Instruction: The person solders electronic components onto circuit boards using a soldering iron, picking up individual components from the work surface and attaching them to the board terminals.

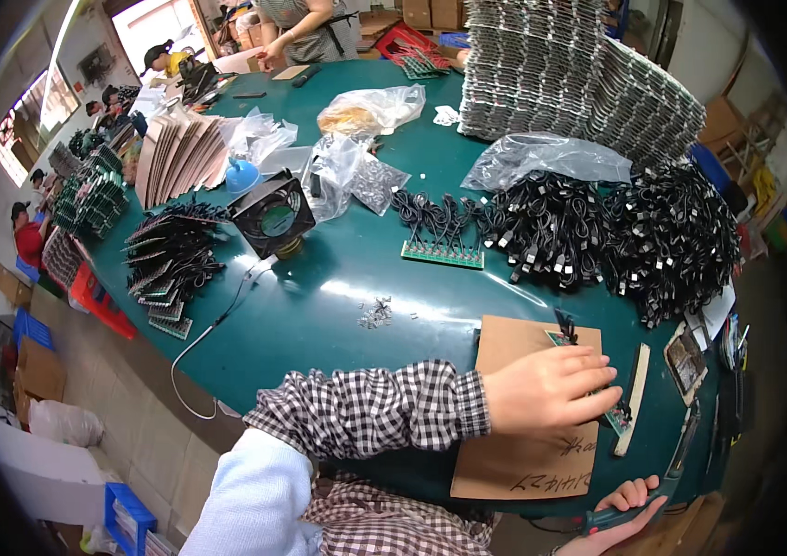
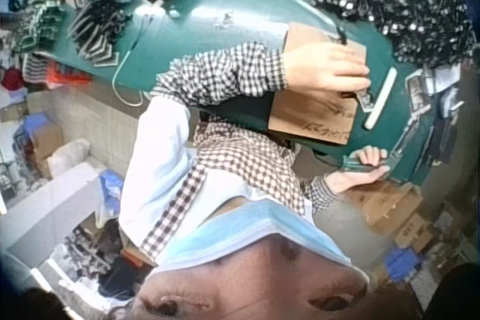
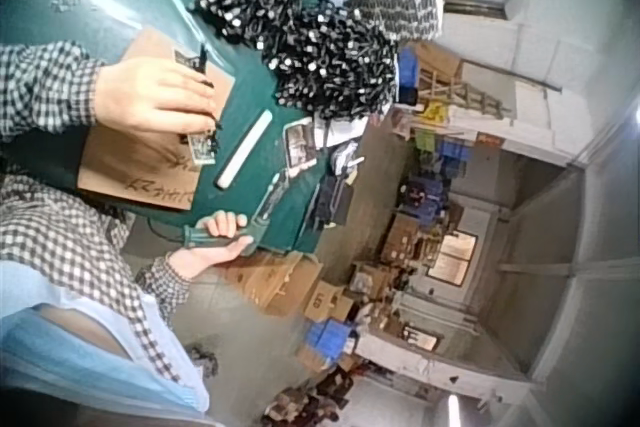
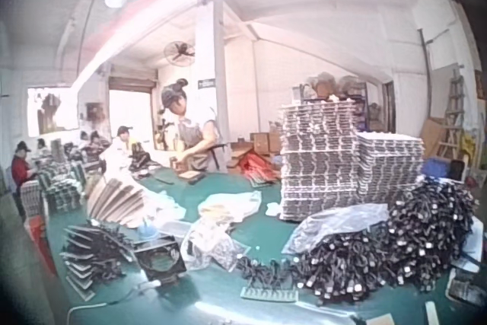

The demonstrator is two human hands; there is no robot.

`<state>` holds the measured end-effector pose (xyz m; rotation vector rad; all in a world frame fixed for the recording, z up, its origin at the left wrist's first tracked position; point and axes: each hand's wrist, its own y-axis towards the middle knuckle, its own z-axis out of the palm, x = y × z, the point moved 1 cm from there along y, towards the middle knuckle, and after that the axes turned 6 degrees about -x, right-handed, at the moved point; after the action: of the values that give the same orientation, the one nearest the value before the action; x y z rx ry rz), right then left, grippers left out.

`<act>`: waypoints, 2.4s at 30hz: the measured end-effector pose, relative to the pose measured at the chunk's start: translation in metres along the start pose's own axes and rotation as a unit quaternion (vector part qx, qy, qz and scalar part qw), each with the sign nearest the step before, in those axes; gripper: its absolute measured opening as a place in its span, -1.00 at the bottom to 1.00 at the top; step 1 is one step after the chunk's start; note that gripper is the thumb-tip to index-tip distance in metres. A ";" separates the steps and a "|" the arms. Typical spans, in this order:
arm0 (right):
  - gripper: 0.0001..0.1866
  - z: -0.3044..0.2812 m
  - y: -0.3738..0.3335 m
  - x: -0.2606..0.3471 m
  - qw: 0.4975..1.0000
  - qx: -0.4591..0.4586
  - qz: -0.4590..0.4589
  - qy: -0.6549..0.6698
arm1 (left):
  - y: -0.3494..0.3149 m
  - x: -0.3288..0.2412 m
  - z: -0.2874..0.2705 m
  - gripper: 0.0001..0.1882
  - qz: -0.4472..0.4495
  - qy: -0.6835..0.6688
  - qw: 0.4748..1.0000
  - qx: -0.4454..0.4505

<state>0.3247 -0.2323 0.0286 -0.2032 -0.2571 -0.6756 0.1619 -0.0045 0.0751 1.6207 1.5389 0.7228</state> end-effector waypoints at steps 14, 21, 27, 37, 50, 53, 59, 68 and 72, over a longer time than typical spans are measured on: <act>-0.70 -0.012 0.023 -0.046 0.993 0.029 0.108 -0.040 | -0.113 -0.038 -0.056 -0.59 -0.559 -0.096 0.822 -0.062; -0.61 -0.003 0.014 -0.072 0.989 0.019 0.109 -0.096 | -0.127 -0.030 -0.010 -0.50 -0.686 -0.257 0.674 -0.095; -0.60 -0.003 -0.002 -0.078 0.983 0.005 0.112 -0.143 | -0.127 -0.036 -0.027 -0.52 -0.715 -0.333 0.614 -0.042; -0.60 0.007 -0.008 -0.084 0.975 -0.001 0.079 -0.207 | -0.140 -0.014 -0.055 -0.67 -0.640 -0.138 0.743 -0.137; -0.59 0.015 0.001 -0.100 0.970 0.012 0.096 -0.224 | -0.158 0.071 -0.060 -0.89 -0.430 0.274 0.859 0.043; -0.59 0.016 0.002 -0.105 0.967 0.021 0.106 -0.230 | -0.159 0.073 -0.060 -0.91 -0.456 0.260 0.851 -0.004; -0.58 0.031 -0.004 -0.113 0.937 0.005 0.094 -0.335 | -0.148 0.061 -0.085 -0.90 -0.505 0.224 0.827 -0.106; -0.59 0.108 0.027 -0.168 0.792 0.105 0.004 -0.602 | -0.093 -0.034 -0.082 -0.83 -0.733 -0.478 0.424 -0.236; -0.70 0.099 0.023 -0.189 0.755 0.084 0.066 -0.647 | -0.088 -0.047 -0.068 -0.84 -0.739 -0.483 0.410 -0.228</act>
<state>0.1809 -0.0767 0.0636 -0.4956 -1.6313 -0.2551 0.0518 -0.0432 0.0435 -0.2920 1.0000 -0.7251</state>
